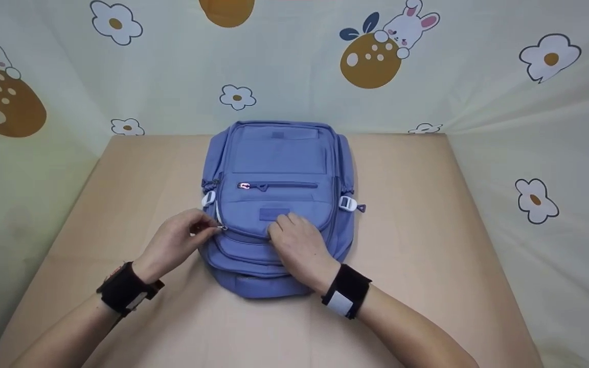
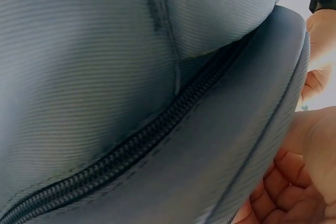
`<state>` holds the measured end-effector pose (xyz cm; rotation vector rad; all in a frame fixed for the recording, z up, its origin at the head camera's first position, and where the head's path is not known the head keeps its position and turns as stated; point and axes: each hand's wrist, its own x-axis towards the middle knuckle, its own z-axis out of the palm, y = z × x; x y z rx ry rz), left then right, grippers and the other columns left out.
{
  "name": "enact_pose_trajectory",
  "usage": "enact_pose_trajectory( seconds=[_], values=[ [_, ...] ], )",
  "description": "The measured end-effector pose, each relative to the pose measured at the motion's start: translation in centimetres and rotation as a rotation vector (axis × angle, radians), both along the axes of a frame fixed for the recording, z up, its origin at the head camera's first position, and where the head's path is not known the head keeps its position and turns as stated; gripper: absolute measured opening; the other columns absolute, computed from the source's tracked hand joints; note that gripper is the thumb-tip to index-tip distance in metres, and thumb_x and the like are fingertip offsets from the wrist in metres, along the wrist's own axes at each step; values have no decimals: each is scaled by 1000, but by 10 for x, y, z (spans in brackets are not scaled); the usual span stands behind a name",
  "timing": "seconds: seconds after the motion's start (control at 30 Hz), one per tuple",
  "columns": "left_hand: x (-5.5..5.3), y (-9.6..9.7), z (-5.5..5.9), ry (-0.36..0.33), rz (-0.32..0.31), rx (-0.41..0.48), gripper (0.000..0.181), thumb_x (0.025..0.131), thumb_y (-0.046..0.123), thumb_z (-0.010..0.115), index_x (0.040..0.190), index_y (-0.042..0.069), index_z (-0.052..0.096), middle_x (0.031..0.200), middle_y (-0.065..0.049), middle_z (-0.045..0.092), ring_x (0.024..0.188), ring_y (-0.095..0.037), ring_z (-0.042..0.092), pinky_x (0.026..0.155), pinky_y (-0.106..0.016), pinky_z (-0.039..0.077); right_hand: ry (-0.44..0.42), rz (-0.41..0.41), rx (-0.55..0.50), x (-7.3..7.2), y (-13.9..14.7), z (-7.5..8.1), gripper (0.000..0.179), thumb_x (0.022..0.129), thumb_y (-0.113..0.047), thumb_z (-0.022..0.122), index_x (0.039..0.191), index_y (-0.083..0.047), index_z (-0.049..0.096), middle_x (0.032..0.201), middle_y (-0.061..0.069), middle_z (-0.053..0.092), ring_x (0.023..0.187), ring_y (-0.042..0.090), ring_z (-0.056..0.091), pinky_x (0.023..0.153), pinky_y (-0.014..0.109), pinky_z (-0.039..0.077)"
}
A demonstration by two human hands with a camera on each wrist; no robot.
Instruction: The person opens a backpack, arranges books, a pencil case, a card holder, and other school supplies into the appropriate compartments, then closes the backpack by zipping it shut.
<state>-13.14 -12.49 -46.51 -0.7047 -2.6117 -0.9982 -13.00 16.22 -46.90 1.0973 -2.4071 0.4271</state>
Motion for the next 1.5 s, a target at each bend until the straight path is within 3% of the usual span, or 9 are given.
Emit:
enact_pose_trajectory(
  seconds=[0.3,0.5,0.7,1.0,1.23,1.5],
  values=[
    [-8,-5,2,-114,23,-6,7,93,10,76,97,11,70,91,3,64,81,-12,60,72,-31,53,-46,-14,6,2,0,3,13,88,-10,79,92,-9,66,86,2,60,78,24,57,69,39,50],
    [-5,-5,2,-111,25,2,6,93,8,75,98,11,73,92,3,64,82,-12,59,72,-31,52,-50,-17,53,3,-10,20,14,90,-16,77,91,-9,65,84,2,59,76,23,55,65,38,48],
    [-5,-3,1,-96,42,-25,7,93,8,75,100,8,75,93,0,65,81,-12,59,71,-30,52,-48,10,102,-2,-39,36,12,92,-20,75,93,-9,69,87,2,61,78,21,56,66,37,49],
    [-6,-2,0,-78,43,-18,8,91,8,77,99,9,76,92,1,66,81,-12,61,71,-31,52,-7,-61,257,-5,-64,24,23,88,-23,79,89,-5,66,84,6,62,76,23,59,63,36,52],
    [-10,-4,3,-99,41,-12,6,92,10,77,97,12,73,90,2,63,79,-12,58,70,-33,51,-25,-86,238,-4,-67,23,20,91,-18,76,89,-5,62,81,7,61,74,24,59,58,36,53],
    [-27,-13,4,-110,86,-28,6,94,13,75,98,10,72,95,-1,66,86,-17,63,76,-35,53,-46,-86,209,-3,-66,22,21,91,-21,76,88,-6,60,80,6,60,73,24,59,56,37,52]
  ],
)
